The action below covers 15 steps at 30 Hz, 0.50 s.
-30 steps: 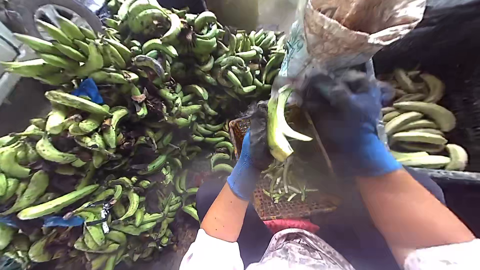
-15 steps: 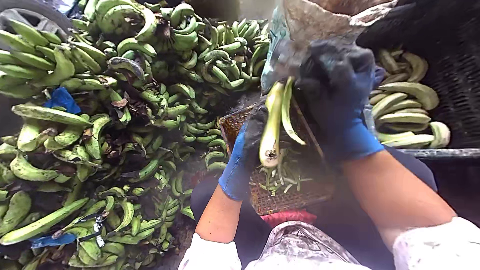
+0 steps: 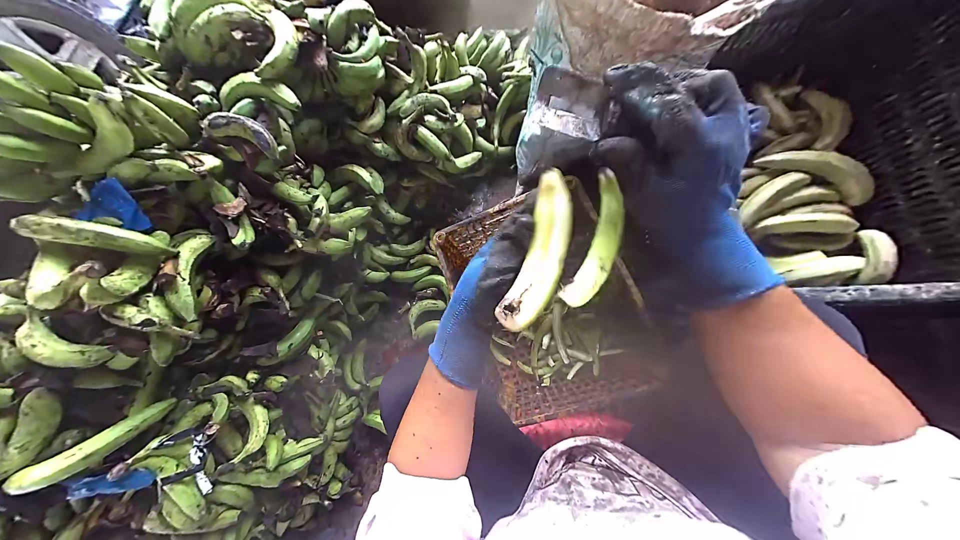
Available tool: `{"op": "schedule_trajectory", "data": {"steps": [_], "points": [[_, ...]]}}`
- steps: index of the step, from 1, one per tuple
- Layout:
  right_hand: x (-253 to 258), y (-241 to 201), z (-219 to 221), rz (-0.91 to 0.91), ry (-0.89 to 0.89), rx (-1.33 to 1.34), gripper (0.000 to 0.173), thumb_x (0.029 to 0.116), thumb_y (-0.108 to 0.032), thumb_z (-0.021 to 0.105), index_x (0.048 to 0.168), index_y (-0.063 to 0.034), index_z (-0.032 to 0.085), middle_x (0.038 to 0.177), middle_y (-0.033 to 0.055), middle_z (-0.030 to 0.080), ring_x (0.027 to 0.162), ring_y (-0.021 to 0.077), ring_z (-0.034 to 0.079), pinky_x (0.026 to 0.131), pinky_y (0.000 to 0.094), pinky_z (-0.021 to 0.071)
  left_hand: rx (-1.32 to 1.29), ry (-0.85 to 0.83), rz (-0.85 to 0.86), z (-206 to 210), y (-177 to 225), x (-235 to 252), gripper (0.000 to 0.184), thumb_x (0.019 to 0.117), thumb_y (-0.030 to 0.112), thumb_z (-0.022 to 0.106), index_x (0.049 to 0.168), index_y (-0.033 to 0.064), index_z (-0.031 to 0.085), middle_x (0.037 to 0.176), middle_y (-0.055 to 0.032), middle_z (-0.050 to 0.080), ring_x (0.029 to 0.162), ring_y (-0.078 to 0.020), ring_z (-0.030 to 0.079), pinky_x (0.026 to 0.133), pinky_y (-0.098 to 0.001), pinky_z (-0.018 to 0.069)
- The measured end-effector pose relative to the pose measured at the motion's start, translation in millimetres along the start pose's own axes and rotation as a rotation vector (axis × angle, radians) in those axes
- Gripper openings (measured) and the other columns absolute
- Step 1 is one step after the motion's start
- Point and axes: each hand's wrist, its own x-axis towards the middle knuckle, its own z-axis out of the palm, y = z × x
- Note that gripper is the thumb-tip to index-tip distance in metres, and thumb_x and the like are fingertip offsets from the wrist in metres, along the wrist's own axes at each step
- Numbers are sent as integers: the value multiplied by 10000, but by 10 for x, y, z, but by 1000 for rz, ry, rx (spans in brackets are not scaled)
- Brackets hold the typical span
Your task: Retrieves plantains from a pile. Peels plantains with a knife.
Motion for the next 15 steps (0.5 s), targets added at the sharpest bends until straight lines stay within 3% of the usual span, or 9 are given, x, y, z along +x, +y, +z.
{"op": "schedule_trajectory", "data": {"steps": [2,5,7,8,10,11,13,15], "points": [[-122,-107,-39,-19,-23,-4,580,992,-611,506,1330,-168,667,1283,270,610,1161,473,588,944,690,412,-94,67,119,55,72,66,375,1091,400,396,1413,259,526,1239,-67,665,1025,-185,678,841,-375,589],[-509,-322,-14,-265,36,76,491,972,-537,591,1343,-225,669,1222,181,667,1149,348,618,994,586,408,-140,329,481,175,161,254,379,1104,403,363,1438,268,479,1279,2,631,1104,-121,641,900,-337,573],[-548,-369,-4,-361,47,129,449,965,-507,629,1337,-257,668,1175,142,684,1123,308,626,987,549,399,-224,339,618,190,183,287,374,1112,366,358,1464,257,421,1345,-15,604,1193,-152,627,973,-372,561],[-485,-338,3,-362,22,144,451,970,-512,615,1346,-269,661,1198,147,688,1130,318,633,985,566,408,-227,290,589,170,171,244,374,1110,361,359,1462,256,434,1333,-8,614,1170,-134,633,958,-347,563],[-268,-206,41,-317,-38,203,461,982,-529,594,1317,-223,677,1249,203,670,1146,376,633,965,623,424,-107,144,401,61,124,95,345,1091,305,412,1420,258,506,1179,21,654,975,-63,649,796,-250,572],[-160,-127,50,-280,-79,215,477,987,-550,572,1327,-231,673,1271,213,655,1155,395,626,952,651,425,-27,85,279,-24,124,31,322,1080,280,445,1383,227,542,1105,-12,667,902,-87,658,743,-269,578],[-47,-3,57,-195,-154,170,511,981,-621,523,1368,-312,651,1276,183,651,1152,385,619,933,655,412,107,-32,108,-238,111,24,385,1063,257,485,1441,203,530,1151,-84,677,919,-150,676,778,-338,590],[-58,22,82,-104,-189,118,529,977,-657,485,1377,-348,641,1293,155,649,1165,372,613,942,648,405,189,-96,56,-334,161,83,423,1060,268,499,1478,201,507,1184,-98,677,939,-155,683,806,-346,592]]}}
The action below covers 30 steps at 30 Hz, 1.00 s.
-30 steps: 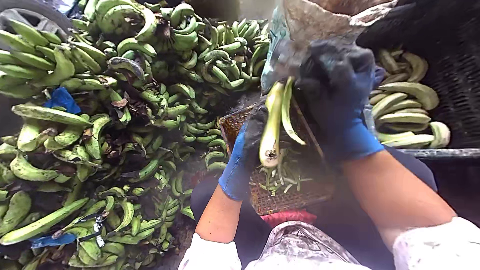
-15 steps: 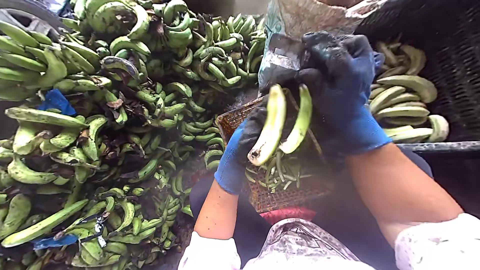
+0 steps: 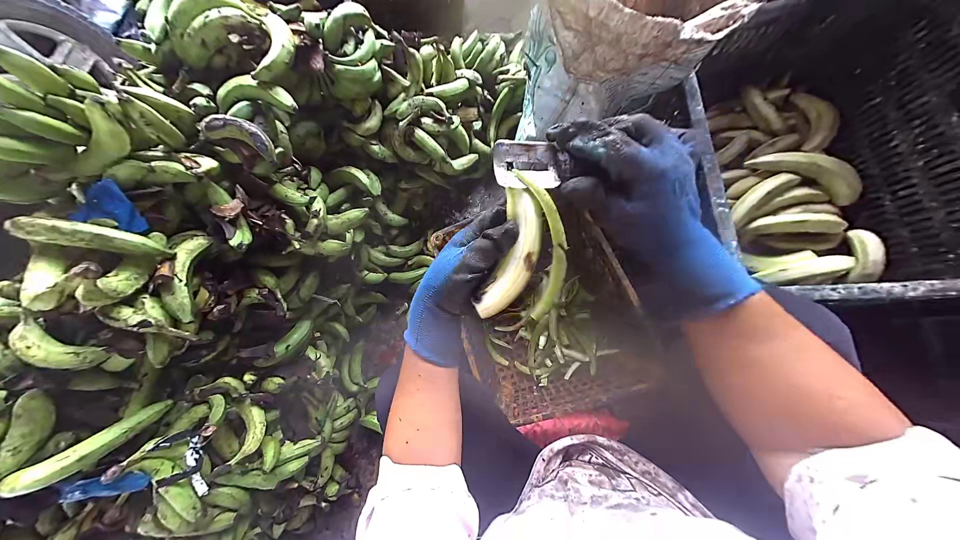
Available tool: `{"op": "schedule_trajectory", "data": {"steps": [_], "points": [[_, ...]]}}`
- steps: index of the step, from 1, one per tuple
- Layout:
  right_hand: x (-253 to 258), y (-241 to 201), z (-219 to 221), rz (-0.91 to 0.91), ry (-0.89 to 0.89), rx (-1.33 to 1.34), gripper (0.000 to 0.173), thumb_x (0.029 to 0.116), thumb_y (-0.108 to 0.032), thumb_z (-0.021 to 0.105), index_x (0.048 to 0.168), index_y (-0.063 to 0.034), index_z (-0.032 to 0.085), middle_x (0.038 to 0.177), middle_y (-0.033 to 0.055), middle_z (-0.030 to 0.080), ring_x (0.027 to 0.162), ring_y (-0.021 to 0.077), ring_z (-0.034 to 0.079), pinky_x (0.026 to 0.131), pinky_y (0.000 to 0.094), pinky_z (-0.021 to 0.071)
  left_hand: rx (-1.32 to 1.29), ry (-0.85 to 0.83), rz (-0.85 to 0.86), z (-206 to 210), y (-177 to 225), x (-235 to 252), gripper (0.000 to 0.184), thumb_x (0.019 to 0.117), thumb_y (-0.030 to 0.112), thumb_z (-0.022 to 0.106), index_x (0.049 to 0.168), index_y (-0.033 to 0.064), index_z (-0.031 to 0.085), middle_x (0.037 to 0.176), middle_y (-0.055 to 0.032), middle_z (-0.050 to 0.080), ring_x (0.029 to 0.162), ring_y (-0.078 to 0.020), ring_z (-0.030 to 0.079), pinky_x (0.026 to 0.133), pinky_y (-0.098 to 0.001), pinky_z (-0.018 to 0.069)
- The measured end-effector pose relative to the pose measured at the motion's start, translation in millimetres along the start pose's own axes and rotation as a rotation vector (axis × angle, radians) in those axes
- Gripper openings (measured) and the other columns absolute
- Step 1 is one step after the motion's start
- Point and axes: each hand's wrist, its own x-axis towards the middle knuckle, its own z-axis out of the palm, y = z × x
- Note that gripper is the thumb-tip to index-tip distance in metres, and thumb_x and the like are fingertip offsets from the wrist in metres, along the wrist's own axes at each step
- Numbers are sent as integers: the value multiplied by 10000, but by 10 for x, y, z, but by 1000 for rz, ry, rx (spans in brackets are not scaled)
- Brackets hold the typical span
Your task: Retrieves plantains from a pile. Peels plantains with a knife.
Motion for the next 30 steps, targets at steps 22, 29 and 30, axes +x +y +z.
{"op": "schedule_trajectory", "data": {"steps": [22,29,30], "points": [[-480,-353,123,-379,211,29,417,951,-467,676,1310,-256,690,1219,90,689,1178,272,604,1032,534,376,-577,342,344,384,82,110,498,1093,522,272,1407,234,530,1294,-1,652,1118,-112,666,902,-304,581],[-264,-309,144,-193,164,93,433,983,-515,598,1326,-265,687,1228,145,697,1134,317,640,959,577,421,-213,404,301,416,-37,182,290,1077,259,401,1302,198,575,1051,35,673,902,-41,657,783,-265,580],[-287,-300,135,-205,170,58,452,981,-530,597,1354,-284,670,1227,148,692,1138,317,637,969,574,419,-165,403,277,394,-48,185,324,1068,271,425,1355,190,549,1080,21,671,915,-52,658,798,-281,582]]}}
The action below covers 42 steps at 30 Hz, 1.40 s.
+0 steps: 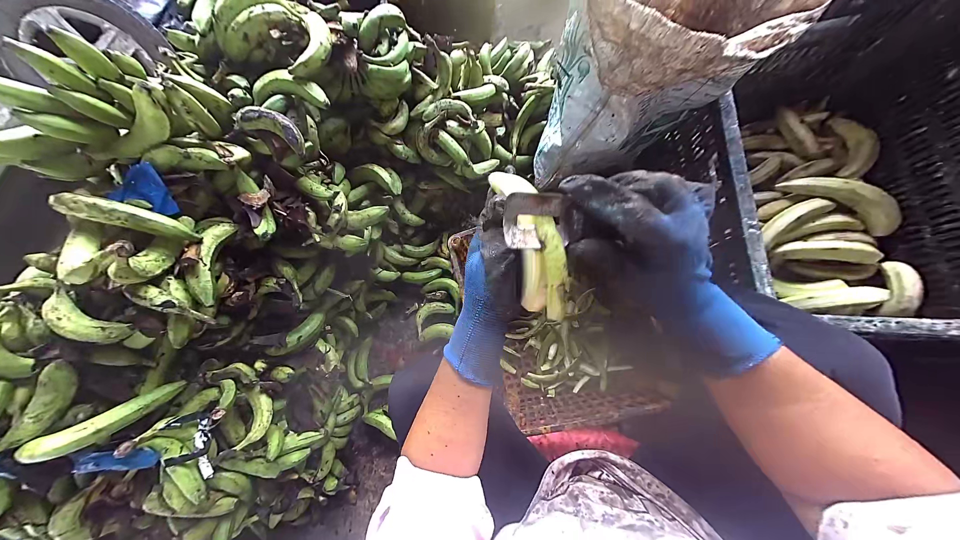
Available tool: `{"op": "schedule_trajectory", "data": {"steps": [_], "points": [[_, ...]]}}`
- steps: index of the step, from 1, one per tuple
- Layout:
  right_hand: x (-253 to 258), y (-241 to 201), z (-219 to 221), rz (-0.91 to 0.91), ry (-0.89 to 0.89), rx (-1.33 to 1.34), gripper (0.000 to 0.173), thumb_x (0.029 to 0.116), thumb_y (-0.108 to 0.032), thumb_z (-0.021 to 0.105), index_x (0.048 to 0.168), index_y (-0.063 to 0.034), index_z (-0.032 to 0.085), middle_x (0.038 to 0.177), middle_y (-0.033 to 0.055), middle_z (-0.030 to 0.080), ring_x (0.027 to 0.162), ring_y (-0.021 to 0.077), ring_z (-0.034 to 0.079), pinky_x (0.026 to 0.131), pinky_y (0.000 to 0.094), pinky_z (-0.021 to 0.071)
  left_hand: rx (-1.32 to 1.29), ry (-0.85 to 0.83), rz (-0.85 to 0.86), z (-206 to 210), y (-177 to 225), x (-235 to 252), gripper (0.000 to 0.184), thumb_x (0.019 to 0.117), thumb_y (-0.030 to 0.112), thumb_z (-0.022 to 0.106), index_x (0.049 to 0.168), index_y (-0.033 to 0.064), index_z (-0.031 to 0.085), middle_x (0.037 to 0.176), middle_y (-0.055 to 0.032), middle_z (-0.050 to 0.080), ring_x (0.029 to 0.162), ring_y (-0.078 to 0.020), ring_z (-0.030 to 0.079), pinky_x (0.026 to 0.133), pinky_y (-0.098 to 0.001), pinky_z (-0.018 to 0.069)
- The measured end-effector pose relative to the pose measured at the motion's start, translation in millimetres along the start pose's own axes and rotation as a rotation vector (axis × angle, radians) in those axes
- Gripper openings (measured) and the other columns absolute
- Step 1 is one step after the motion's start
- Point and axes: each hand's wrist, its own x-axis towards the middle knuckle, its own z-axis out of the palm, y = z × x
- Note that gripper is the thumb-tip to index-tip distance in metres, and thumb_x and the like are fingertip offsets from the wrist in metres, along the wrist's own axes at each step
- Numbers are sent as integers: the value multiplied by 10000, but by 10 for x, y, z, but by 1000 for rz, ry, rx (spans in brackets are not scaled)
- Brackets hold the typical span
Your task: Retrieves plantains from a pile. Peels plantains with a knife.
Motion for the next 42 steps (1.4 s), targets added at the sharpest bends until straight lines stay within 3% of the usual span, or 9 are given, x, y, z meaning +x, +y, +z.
{"op": "schedule_trajectory", "data": {"steps": [9,12,16,19,26,31,36,39,42], "points": [[227,378,-233,422,-352,87,543,999,-627,416,1317,-281,688,1341,48,672,1256,244,617,1013,589,454,269,-210,-84,-88,194,-216,426,1099,379,375,1491,254,485,1248,-60,658,927,-169,680,736,-365,605],[54,161,-151,162,-158,-53,594,1022,-612,425,1277,-140,680,1250,233,658,1151,432,626,943,682,434,-128,-83,-87,-156,133,-69,479,1089,534,246,1328,254,552,1049,-42,678,790,-133,663,634,-300,578],[-129,-100,-26,-257,13,-45,405,975,-428,650,1358,-294,656,1246,95,665,1210,290,584,1092,535,342,-382,8,-67,-94,237,-124,513,1068,590,286,1262,238,605,960,28,667,781,-30,646,633,-188,552],[-61,-185,-5,-246,-11,0,390,959,-415,672,1332,-300,671,1217,82,675,1198,271,587,1047,526,355,-346,15,-27,-69,239,-133,413,1104,458,320,1357,238,560,1151,0,681,938,-61,675,735,-214,575],[-101,-195,65,-223,47,23,394,949,-432,694,1307,-268,694,1186,71,674,1155,248,593,1023,496,371,-327,5,43,-122,322,-59,538,1083,562,207,1279,217,569,871,-6,613,582,-41,548,466,-172,465],[76,-206,50,-29,-50,136,480,1005,-559,535,1336,-240,669,1244,125,695,1151,285,639,958,561,439,-279,-18,205,102,125,-31,286,1078,350,402,1289,246,565,1067,58,675,878,-26,654,724,-210,568],[84,-92,0,99,-40,272,506,989,-558,569,1269,-161,710,1274,124,691,1182,260,630,983,539,448,-141,-153,228,115,89,13,429,1052,382,444,1429,189,511,1183,52,646,952,-14,629,815,-205,551],[172,147,-17,532,-155,379,481,988,-537,561,1296,-190,688,1315,11,671,1233,117,611,1057,414,501,-123,-144,41,168,122,-103,356,1055,325,373,1328,225,577,1018,11,681,723,-38,635,608,-217,553],[105,205,-131,335,-181,123,606,997,-629,476,1316,-149,664,1299,153,654,1210,318,612,999,608,448,-227,-77,-117,-2,151,-89,410,1087,455,271,1210,231,592,889,-34,657,600,-89,581,485,-235,491]]}}
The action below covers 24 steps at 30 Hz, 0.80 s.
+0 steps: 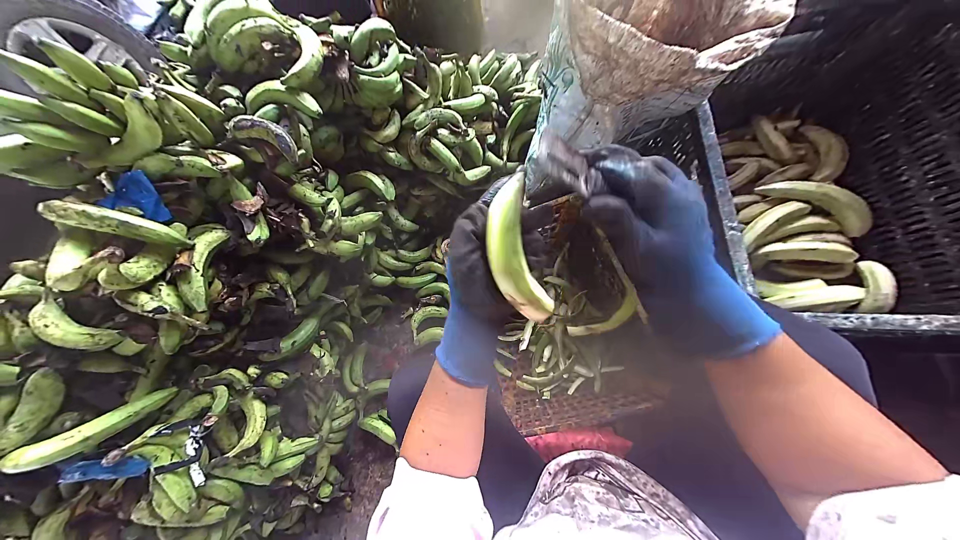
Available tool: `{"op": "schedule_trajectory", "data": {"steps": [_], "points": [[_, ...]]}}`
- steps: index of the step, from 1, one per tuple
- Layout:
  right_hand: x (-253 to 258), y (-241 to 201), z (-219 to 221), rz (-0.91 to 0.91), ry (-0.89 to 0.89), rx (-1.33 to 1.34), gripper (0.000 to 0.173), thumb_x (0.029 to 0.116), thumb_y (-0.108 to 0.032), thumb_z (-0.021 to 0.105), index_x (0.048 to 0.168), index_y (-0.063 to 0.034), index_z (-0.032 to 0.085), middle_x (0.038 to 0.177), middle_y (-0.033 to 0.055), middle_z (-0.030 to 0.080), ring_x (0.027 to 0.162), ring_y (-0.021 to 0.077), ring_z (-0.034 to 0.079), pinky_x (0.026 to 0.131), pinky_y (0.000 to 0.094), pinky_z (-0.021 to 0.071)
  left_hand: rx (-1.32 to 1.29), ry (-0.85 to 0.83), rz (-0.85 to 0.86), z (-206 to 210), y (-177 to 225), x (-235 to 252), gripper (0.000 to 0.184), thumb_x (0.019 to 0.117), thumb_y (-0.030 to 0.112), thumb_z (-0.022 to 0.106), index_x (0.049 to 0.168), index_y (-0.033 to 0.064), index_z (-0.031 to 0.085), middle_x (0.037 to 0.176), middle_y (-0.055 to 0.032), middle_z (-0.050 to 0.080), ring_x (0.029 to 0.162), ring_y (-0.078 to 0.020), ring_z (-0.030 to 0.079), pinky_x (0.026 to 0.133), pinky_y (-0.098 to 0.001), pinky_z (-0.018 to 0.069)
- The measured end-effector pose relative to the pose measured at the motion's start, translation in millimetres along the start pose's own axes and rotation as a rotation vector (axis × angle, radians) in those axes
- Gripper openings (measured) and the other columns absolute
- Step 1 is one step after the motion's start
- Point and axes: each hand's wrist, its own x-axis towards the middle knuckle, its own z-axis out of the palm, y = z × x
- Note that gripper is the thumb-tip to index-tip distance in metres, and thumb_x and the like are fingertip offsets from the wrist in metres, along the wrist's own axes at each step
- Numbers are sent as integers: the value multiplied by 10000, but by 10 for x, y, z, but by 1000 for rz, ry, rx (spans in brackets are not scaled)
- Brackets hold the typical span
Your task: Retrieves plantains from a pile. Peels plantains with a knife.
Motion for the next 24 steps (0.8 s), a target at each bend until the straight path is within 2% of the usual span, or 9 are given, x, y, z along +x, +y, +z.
{"op": "schedule_trajectory", "data": {"steps": [2,5,10,12,14,15,18,21,24], "points": [[-163,-52,-53,-310,-23,-104,477,1004,-535,542,1346,-227,665,1281,166,666,1185,359,621,991,637,431,-31,1,20,-186,23,-16,456,1097,496,264,1355,260,558,1131,-6,674,865,-89,654,696,-255,568],[-310,-210,-40,-544,-54,-168,388,976,-406,632,1358,-342,659,1216,79,687,1153,281,609,1022,552,367,-21,131,2,-169,85,27,443,1092,500,295,1334,253,572,1022,-25,682,727,-83,641,568,-224,535],[-87,-233,218,-74,-32,77,490,935,-514,661,1274,-164,715,1252,183,658,1124,352,628,902,594,474,314,160,177,22,-45,62,356,1095,323,326,1283,189,598,1068,4,662,886,-80,651,736,-293,581],[48,-106,203,274,-58,349,431,959,-431,666,1306,-176,686,1287,52,660,1174,176,629,990,421,539,333,115,171,-14,-34,22,413,1103,313,280,1390,224,562,1184,-3,667,940,-100,659,750,-301,587],[80,-46,120,456,-62,676,321,1026,-326,603,1301,-170,651,1153,12,697,981,124,682,834,338,601,266,128,147,-120,11,19,388,1112,351,289,1378,241,549,1051,-30,685,756,-101,644,597,-262,556],[47,-57,58,459,-108,785,313,1045,-311,563,1313,-168,638,1136,19,701,930,133,682,785,332,603,187,121,136,-178,12,76,403,1108,392,278,1374,248,544,1013,-33,671,717,-99,619,569,-247,532],[-130,-241,39,407,-445,1053,385,1017,-336,555,1360,-169,603,1095,30,696,794,116,657,642,280,579,279,-25,196,-224,-110,160,349,1059,178,451,1388,103,540,1246,-52,643,1083,-135,632,915,-329,564],[-334,-391,67,374,-525,936,339,981,-234,610,1289,-102,662,1132,49,714,864,146,693,725,310,615,198,-34,152,-178,-434,413,259,1054,110,442,1232,19,607,1033,-25,664,929,-59,629,841,-268,557],[-304,-434,-348,273,-401,547,323,990,91,421,1288,128,539,1192,153,683,1067,178,686,950,343,586,-1,-332,687,-868,-447,745,400,1085,146,342,1362,-68,535,1209,-138,658,1044,-165,648,851,-317,567]]}}
